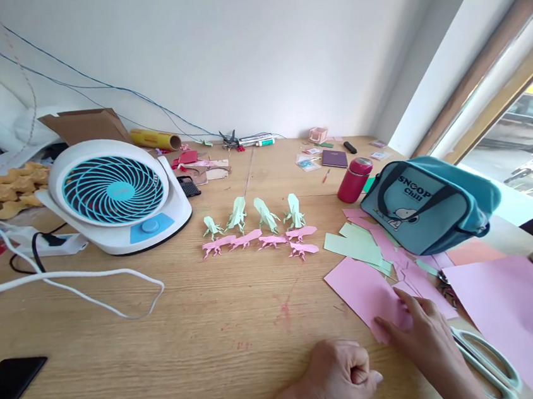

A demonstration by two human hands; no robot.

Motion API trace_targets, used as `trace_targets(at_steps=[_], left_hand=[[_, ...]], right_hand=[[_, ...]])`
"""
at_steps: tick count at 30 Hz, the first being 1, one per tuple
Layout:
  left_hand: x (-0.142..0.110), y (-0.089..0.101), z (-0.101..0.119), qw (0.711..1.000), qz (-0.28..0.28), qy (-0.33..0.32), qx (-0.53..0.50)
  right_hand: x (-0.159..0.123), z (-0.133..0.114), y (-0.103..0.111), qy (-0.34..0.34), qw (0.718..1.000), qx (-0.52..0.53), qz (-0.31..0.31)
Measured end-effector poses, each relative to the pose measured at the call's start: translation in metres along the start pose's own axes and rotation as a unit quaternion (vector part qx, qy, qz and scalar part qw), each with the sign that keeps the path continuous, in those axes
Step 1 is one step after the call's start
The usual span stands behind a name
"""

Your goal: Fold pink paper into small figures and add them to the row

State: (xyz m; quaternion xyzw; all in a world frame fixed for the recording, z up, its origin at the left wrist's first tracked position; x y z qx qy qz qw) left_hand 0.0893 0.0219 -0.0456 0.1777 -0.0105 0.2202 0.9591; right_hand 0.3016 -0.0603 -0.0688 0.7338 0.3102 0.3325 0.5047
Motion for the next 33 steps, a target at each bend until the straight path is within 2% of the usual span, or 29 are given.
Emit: trace_targets(at_steps=[5, 10, 16, 18, 24, 27, 30, 33], left_hand=[[0.000, 0.005, 0.007, 1.000, -0.016, 0.020, 0.015], [0.000, 0.006, 0.012, 0.999, -0.018, 0.016, 0.025], [-0.001, 0.006, 0.013, 0.999, -0.013, -0.009, 0.044], [-0.003, 0.005, 0.012, 0.998, 0.010, -0.011, 0.057], [-0.003, 0.011, 0.008, 0.979, 0.143, 0.003, 0.143], [0.009, 0.024, 0.012, 0.956, 0.186, 0.039, 0.221], [0.030, 0.034, 0.016, 0.928, 0.160, 0.108, 0.319], [0.053, 0.036, 0.018, 0.917, 0.153, 0.140, 0.341]], right_hand=[[0.006, 0.003, 0.002, -0.041, 0.997, 0.044, -0.038], [0.006, -0.010, 0.011, -0.035, 0.997, 0.046, -0.041], [0.006, -0.020, 0.014, -0.045, 0.992, 0.096, -0.068], [0.005, -0.023, 0.014, -0.046, 0.993, 0.085, -0.061], [0.002, -0.031, 0.018, -0.013, 0.996, 0.057, -0.065], [0.000, -0.035, 0.021, -0.006, 0.996, 0.049, -0.070], [-0.002, -0.038, 0.025, -0.007, 0.996, 0.038, -0.076], [-0.004, -0.041, 0.030, -0.011, 0.997, 0.033, -0.075]])
Point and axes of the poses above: each hand's wrist, its own x-axis towards the middle knuckle, its own y-axis out of the back of the hand, z = x × y, the point moved 1 cm from there along x, towards the middle knuckle, and after that the axes turned 6 degrees about -z, right-handed, at the moved point
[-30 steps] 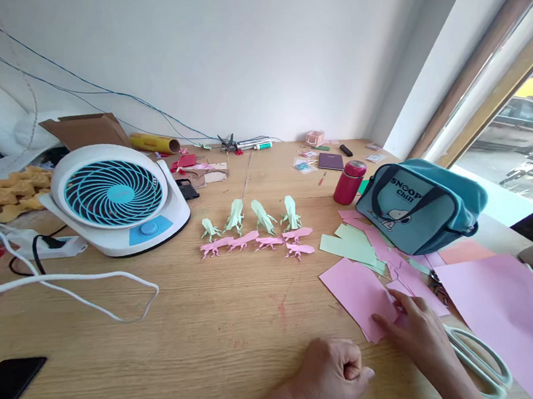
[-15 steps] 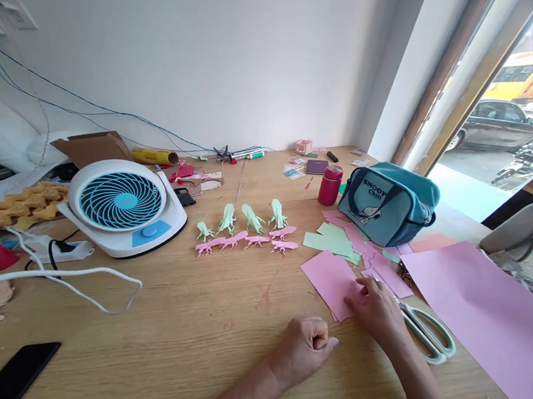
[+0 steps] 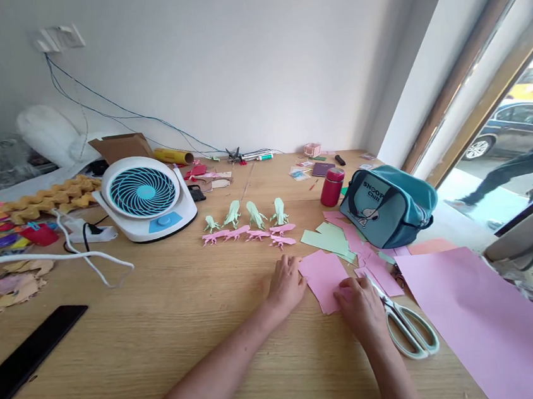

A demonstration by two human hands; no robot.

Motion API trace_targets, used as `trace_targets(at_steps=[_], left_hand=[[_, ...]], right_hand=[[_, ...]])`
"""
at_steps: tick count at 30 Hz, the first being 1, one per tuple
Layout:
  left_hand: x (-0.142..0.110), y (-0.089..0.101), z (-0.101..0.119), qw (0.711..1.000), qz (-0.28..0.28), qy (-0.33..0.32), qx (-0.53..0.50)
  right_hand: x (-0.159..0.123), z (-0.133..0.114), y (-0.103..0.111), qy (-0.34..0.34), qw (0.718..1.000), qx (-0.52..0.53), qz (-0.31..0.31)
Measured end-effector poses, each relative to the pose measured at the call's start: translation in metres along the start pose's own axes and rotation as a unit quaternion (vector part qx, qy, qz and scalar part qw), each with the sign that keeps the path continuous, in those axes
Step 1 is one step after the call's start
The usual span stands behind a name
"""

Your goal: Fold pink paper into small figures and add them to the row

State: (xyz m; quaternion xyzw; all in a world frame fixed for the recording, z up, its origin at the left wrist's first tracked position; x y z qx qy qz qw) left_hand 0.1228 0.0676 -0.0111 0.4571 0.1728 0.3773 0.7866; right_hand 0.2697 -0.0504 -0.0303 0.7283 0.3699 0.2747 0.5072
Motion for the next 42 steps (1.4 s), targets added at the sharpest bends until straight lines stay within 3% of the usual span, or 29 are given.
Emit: trace_targets(at_steps=[10, 15, 21, 25, 27, 29, 32, 35, 40, 42], left_hand=[[0.047, -0.015, 0.019, 0.987, -0.053, 0.136, 0.061], [0.052, -0.015, 0.021, 0.988, -0.040, 0.144, 0.039], [0.030, -0.012, 0.023, 0.997, 0.006, 0.051, -0.062], [-0.002, -0.001, 0.013, 0.986, 0.025, 0.001, -0.165], [-0.019, 0.006, 0.004, 0.976, 0.031, 0.000, -0.215], [-0.033, 0.013, -0.007, 0.964, 0.033, 0.000, -0.265], [-0.047, 0.023, -0.025, 0.942, 0.029, -0.002, -0.333], [-0.054, 0.031, -0.039, 0.921, 0.034, -0.004, -0.387], [-0.062, 0.035, -0.054, 0.888, 0.074, 0.011, -0.454], [-0.067, 0.034, -0.060, 0.873, 0.073, 0.012, -0.483]], right_hand=[[-0.004, -0.005, 0.005, -0.020, 1.000, -0.021, -0.011], [-0.005, -0.005, 0.003, -0.012, 1.000, -0.028, -0.003], [-0.005, -0.004, 0.000, 0.040, 0.995, 0.046, 0.077], [-0.003, -0.008, 0.006, 0.081, 0.967, 0.142, 0.198], [-0.004, -0.011, 0.009, 0.098, 0.954, 0.173, 0.223], [-0.005, -0.015, 0.009, 0.114, 0.951, 0.212, 0.195], [-0.010, -0.023, 0.006, 0.133, 0.935, 0.312, 0.103], [-0.017, -0.035, 0.003, 0.138, 0.900, 0.412, 0.019], [-0.026, -0.054, -0.003, 0.104, 0.839, 0.532, -0.050], [-0.029, -0.059, -0.008, 0.096, 0.816, 0.561, -0.104]])
Point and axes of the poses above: each hand's wrist, its own x-axis towards the middle knuckle, its own y-axis out of the back of the hand, z = x × y, the point moved 1 cm from there along x, towards the middle knuckle, and after that the axes turned 6 degrees about -z, right-handed, at the moved point
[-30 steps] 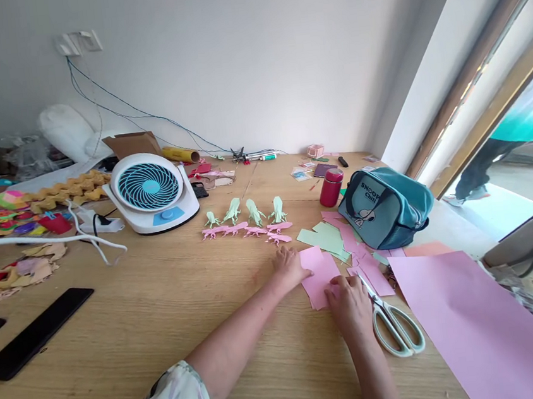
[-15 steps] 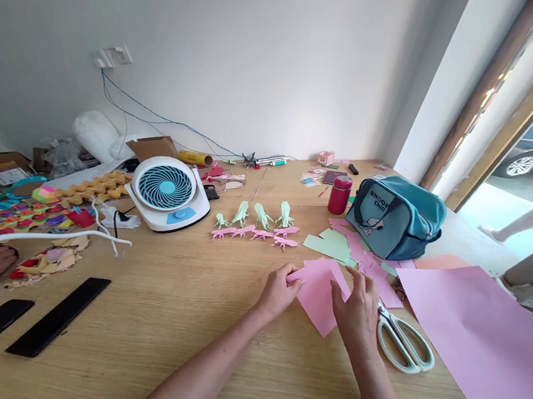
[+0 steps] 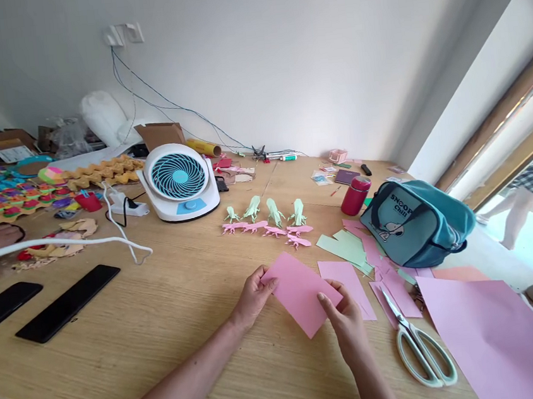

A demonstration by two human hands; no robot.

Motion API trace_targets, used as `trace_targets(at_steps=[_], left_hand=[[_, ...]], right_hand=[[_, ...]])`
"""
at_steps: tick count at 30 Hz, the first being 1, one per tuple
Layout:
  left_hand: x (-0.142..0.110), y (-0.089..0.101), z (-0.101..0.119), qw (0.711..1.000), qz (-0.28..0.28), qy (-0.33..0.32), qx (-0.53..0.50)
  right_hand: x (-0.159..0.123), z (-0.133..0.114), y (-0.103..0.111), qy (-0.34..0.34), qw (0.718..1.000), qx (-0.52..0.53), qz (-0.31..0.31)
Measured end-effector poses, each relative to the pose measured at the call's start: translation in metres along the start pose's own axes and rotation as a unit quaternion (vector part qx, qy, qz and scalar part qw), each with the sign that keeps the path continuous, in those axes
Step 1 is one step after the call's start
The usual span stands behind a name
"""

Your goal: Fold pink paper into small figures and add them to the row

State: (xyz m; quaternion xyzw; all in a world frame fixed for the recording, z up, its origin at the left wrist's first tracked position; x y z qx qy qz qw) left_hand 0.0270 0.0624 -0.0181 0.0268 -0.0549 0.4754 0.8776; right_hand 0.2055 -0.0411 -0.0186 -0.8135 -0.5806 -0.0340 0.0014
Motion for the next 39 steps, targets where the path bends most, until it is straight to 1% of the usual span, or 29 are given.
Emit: trace_targets(at_steps=[2, 4, 6, 9, 12, 16, 19, 22, 25, 28, 30, 34, 39], left_hand=[[-0.004, 0.005, -0.003, 1.000, -0.025, 0.006, -0.012], [-0.006, 0.011, -0.004, 0.998, -0.062, 0.017, 0.005], [-0.006, 0.017, -0.003, 0.996, -0.085, 0.025, 0.021], [-0.004, 0.024, -0.001, 0.995, -0.088, 0.034, 0.030], [-0.003, 0.026, 0.001, 0.995, -0.081, 0.051, 0.027], [-0.003, 0.027, 0.000, 0.998, -0.043, 0.055, -0.010], [-0.002, 0.027, 0.000, 0.997, -0.015, 0.070, -0.033], [-0.002, 0.026, 0.002, 0.996, -0.010, 0.082, -0.036], [-0.002, 0.025, 0.005, 0.996, -0.009, 0.082, -0.022], [-0.002, 0.026, 0.006, 0.996, -0.010, 0.083, -0.026], [-0.002, 0.027, 0.004, 0.995, -0.008, 0.088, -0.034], [-0.002, 0.028, -0.002, 0.994, -0.006, 0.102, -0.043], [-0.001, 0.029, -0.009, 0.994, 0.012, 0.106, -0.021]], right_hand=[[0.000, 0.002, -0.004, -0.032, 0.998, 0.012, -0.047], [0.004, 0.000, -0.004, -0.051, 0.996, -0.007, -0.071], [0.011, -0.005, -0.002, -0.058, 0.992, -0.044, -0.100], [0.026, -0.015, -0.001, -0.050, 0.979, -0.099, -0.170], [0.035, -0.015, -0.006, -0.046, 0.972, -0.104, -0.205], [0.030, 0.000, -0.018, -0.036, 0.977, -0.082, -0.194], [0.024, 0.011, -0.022, -0.014, 0.978, -0.114, -0.173], [0.022, 0.017, -0.022, 0.005, 0.973, -0.159, -0.164], [0.021, 0.019, -0.023, 0.014, 0.964, -0.204, -0.172], [0.021, 0.022, -0.023, 0.024, 0.959, -0.229, -0.166], [0.021, 0.024, -0.022, 0.019, 0.962, -0.226, -0.154], [0.021, 0.025, -0.018, -0.019, 0.967, -0.201, -0.153], [0.024, 0.021, -0.013, -0.029, 0.977, -0.169, -0.128]])
Point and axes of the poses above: each hand's wrist, its own x-axis towards the middle knuckle, its own y-axis out of the back of the hand, z = x × y, the point moved 1 cm from there along x, towards the middle knuckle, and after that the axes turned 6 degrees about -z, right-handed, at the moved point
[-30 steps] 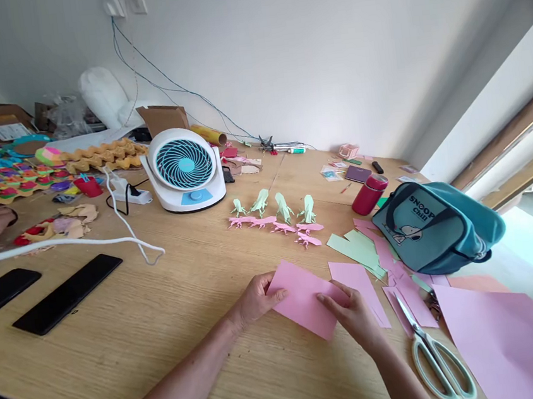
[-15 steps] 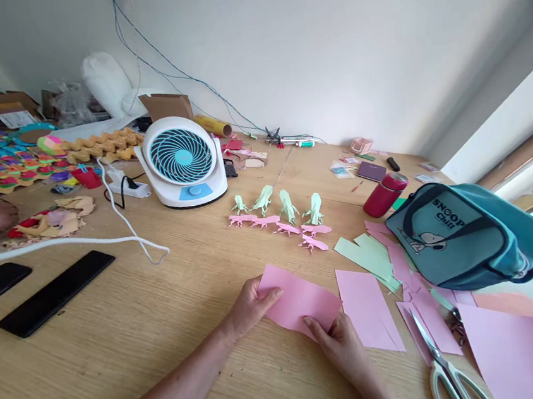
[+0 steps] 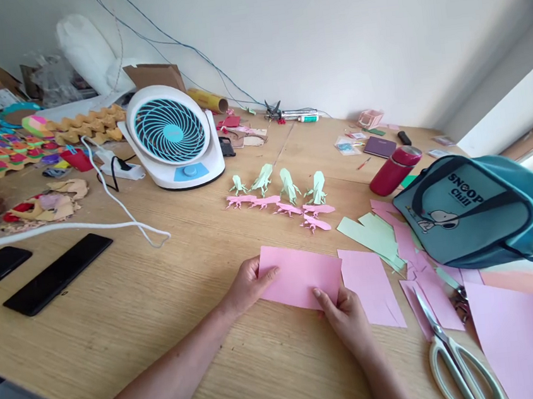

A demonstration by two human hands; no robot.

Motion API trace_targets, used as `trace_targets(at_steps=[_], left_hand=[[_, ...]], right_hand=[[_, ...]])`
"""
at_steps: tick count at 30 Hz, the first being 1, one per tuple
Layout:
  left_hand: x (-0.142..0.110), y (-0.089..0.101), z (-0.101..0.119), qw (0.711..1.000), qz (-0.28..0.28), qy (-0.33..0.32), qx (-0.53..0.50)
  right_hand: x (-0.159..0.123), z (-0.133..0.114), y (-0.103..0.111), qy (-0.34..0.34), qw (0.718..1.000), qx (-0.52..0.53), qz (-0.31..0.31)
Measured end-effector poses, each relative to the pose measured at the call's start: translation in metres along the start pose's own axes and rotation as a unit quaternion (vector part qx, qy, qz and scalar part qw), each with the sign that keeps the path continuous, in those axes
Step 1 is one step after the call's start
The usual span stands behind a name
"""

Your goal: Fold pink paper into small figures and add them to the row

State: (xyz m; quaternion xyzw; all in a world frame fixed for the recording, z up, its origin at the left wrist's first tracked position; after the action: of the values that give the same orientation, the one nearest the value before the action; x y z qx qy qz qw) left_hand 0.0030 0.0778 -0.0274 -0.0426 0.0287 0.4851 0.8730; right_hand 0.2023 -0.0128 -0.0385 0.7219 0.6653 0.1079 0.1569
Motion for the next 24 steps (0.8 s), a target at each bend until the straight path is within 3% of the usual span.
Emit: trace_targets(at_steps=[10, 20, 24], left_hand=[[0.0036, 0.0011, -0.0074, 0.996, 0.056, -0.031, 0.062], [0.0050, 0.0072, -0.0016, 0.995, 0.074, -0.055, 0.047], [0.0051, 0.0082, -0.0031, 0.995, 0.075, -0.041, 0.056]], right_hand=[[0.0016, -0.0006, 0.0002, 0.013, 0.998, 0.018, 0.054], [0.0054, 0.0039, -0.0020, 0.032, 0.995, 0.077, 0.057], [0.0049, 0.0013, -0.0018, 0.049, 0.996, 0.051, 0.054]])
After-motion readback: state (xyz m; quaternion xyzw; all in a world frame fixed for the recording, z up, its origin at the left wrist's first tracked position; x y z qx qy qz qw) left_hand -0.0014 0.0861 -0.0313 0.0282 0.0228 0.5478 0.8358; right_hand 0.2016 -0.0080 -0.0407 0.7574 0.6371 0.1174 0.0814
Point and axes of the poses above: each hand's wrist, its own x-axis towards the middle knuckle, its own y-axis out of the back of the hand, z = x × y, the point moved 1 cm from there along x, towards the middle knuckle, and after that the axes turned 6 degrees about -z, right-handed, at the moved point
